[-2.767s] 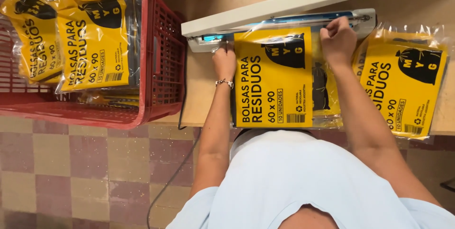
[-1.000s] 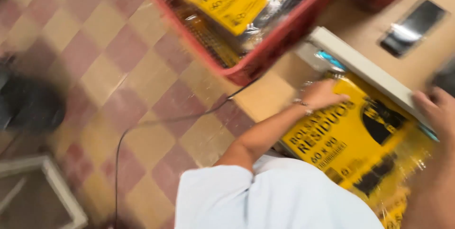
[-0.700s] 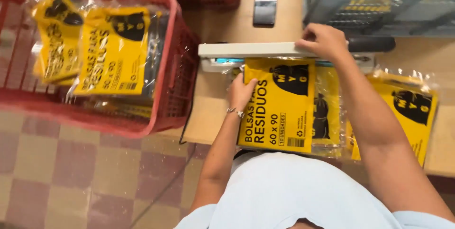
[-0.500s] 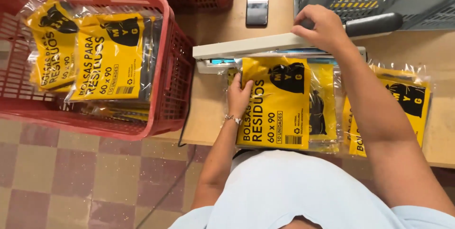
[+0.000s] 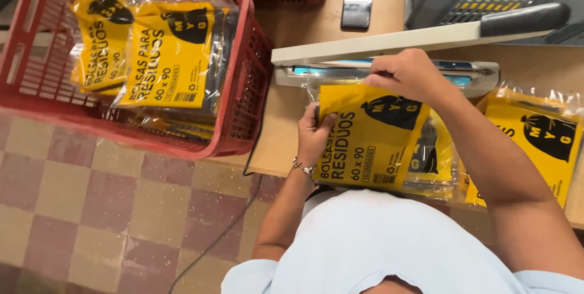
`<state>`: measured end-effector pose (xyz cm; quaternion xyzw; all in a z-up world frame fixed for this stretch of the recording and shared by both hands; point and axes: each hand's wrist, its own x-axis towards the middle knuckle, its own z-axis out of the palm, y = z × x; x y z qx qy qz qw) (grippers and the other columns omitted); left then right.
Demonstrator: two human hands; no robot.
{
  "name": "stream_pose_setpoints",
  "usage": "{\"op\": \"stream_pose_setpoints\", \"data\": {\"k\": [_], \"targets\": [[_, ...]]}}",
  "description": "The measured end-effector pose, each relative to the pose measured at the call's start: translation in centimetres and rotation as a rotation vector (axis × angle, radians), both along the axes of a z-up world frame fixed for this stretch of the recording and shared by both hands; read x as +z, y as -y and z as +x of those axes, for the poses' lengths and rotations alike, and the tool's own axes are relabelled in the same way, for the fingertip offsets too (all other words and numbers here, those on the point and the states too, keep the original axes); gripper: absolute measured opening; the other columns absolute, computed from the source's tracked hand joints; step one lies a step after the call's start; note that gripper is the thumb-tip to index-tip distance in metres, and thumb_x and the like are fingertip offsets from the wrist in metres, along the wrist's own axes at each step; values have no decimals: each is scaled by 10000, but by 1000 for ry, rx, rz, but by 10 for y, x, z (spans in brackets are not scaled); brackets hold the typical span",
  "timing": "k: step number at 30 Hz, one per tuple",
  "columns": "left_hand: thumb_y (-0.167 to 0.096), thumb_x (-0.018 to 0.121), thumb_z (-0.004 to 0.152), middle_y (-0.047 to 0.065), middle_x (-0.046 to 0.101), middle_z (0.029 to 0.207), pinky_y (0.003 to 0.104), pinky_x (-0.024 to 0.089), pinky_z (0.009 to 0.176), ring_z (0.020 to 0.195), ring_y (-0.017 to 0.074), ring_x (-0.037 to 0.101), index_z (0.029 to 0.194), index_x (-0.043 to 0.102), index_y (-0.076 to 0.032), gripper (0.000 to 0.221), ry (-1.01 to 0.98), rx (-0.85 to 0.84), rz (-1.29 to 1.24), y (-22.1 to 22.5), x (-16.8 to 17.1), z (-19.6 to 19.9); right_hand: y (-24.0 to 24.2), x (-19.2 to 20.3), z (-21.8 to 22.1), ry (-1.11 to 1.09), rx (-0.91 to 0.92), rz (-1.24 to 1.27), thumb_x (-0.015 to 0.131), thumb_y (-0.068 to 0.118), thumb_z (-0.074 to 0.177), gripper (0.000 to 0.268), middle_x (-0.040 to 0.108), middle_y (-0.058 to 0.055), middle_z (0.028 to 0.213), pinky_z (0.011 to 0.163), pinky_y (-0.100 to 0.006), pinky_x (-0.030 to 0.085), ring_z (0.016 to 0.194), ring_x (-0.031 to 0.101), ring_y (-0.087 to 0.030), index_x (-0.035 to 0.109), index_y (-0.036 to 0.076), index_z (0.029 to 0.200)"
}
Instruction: Sealing the packaging of plastic trash bags using a manual heat sealer and sorting them into bins.
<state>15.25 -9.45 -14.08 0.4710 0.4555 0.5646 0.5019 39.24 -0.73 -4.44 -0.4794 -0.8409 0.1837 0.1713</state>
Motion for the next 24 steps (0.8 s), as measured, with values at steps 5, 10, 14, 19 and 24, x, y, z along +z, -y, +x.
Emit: {"op": "stream_pose_setpoints", "data": {"k": [5,10,14,19,24], "targets": [[-98,771,889,-18,674,828,286,533,785,826,56,579,1012,671,-97,159,71,8,-18,3,-25,-3,5,0,-9,-78,35,142,704,337,993,294,580,27,547,597,-284,498,545,618,-201,613,165,772],[-57,797,844,40,711,1041,380,514,955,1005,139,627,1174,669,-80,355,82,-94,-72,19,5,-12,28,18,-17,-125,102,306,737,340,976,353,519,41,492,536,-288,459,464,560,-185,581,170,709],[-210,714,884,92,729,1024,334,596,789,920,199,695,1064,700,-60,235,-76,-300,-332,40,-4,-20,56,71,-26,-263,318,452,765,332,857,455,538,-30,492,475,-270,402,447,522,-140,561,81,538],[-331,602,993,40,691,1243,337,509,961,1120,187,666,1271,635,-148,334,-344,-179,139,57,94,-67,75,70,23,-352,396,519,739,416,748,438,539,-70,501,396,-308,353,411,462,-162,602,7,671],[-74,663,947,42,710,758,284,599,720,778,145,730,716,562,-123,256,-691,433,316,47,185,-172,135,-70,123,-585,-172,265,746,169,810,399,423,-145,877,752,-341,298,752,369,-216,548,-57,1072]]}}
